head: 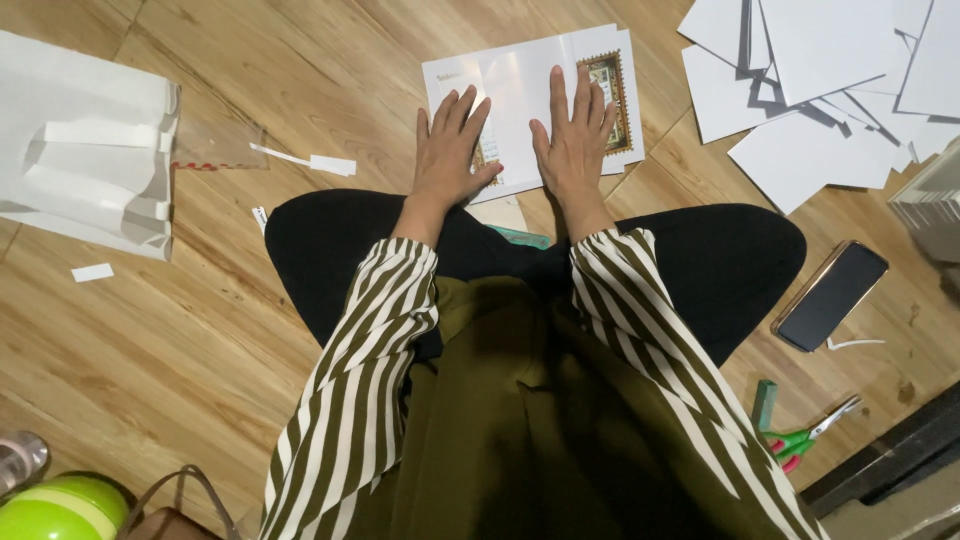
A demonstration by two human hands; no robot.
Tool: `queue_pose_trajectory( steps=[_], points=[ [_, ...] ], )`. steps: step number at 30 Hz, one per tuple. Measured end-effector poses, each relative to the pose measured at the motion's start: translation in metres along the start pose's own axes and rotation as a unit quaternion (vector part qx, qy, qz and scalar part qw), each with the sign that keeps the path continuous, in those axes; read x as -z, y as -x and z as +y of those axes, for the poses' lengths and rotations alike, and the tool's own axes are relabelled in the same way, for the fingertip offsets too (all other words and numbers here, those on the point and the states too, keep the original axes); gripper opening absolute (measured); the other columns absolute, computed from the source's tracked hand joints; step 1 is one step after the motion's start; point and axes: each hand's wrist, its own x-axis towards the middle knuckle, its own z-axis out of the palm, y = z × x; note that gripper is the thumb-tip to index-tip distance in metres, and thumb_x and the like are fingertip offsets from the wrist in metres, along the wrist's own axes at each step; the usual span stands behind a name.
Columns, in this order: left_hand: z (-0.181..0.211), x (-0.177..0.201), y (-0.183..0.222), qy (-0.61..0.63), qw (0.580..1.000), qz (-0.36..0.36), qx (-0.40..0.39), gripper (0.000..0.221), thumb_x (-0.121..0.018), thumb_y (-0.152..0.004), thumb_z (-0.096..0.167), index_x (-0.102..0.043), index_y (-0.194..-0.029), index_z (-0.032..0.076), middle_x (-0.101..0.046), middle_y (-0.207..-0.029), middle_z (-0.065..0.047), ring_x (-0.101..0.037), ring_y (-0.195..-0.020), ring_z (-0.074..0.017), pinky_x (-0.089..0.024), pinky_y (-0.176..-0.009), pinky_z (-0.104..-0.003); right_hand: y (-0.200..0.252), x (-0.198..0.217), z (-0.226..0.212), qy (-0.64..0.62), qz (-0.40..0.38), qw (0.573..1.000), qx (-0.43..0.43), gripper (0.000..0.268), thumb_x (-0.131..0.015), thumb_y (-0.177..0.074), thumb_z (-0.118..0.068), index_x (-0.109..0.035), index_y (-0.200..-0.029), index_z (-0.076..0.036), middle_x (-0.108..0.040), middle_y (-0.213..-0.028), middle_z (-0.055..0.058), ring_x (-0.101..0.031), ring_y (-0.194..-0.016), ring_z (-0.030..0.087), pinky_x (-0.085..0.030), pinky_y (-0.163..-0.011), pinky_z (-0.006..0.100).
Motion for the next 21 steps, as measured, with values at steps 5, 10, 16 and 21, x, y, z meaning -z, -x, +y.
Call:
queue_pose_trajectory(
  steps=[5,10,16,21],
  points=[
    [0.002,0.001,0.001,-0.005,1.000,-0.007,0.009,0.080,-0.066,-0.076,0.044,-0.025,-0.139,0.017,-0.017,-0.146,-0.005,-0.015,-0.134,-0.0265,-0.012,-0.104,-0.058,0.002,0.000,-0.001,0.006,0.015,1.000,0.003,0.055,-0.038,-0.098,-0.043,-0.018,-0.143,-0.020,-0.023,-0.144,0.013,-0.032,-0.126,0.035,-0.024,-0.103,0.055],
    [0.004,0.004,0.000,0.016,1.000,0.005,0.001,0.079,-0.065,-0.075,0.041,-0.026,-0.139,0.016,-0.018,-0.146,-0.006,-0.016,-0.134,-0.0278,-0.013,-0.103,-0.058,0.001,-0.004,-0.002,0.015,0.044,0.999,0.010,0.055,-0.040,-0.096,-0.041,-0.021,-0.142,-0.017,-0.025,-0.142,0.017,-0.036,-0.120,0.037,-0.028,-0.100,0.053],
    [0.009,0.017,-0.003,0.009,0.998,-0.058,0.038,0.078,-0.065,-0.073,0.044,-0.031,-0.139,0.020,-0.022,-0.146,-0.004,-0.018,-0.134,-0.0267,-0.011,-0.105,-0.061,0.007,-0.006,-0.012,-0.069,0.004,0.997,-0.044,0.066,-0.049,-0.091,-0.041,-0.018,-0.143,-0.015,-0.021,-0.139,0.021,-0.031,-0.120,0.037,-0.023,-0.102,0.051],
    [0.022,0.031,-0.006,-0.052,0.990,-0.112,0.062,0.078,-0.065,-0.075,0.037,-0.024,-0.138,0.016,-0.014,-0.146,-0.004,-0.012,-0.133,-0.0265,-0.010,-0.103,-0.059,0.014,-0.008,-0.011,-0.072,-0.004,0.997,-0.023,0.066,-0.045,-0.095,-0.041,-0.009,-0.144,-0.015,-0.009,-0.146,0.021,-0.026,-0.131,0.040,-0.022,-0.107,0.053]
  ],
)
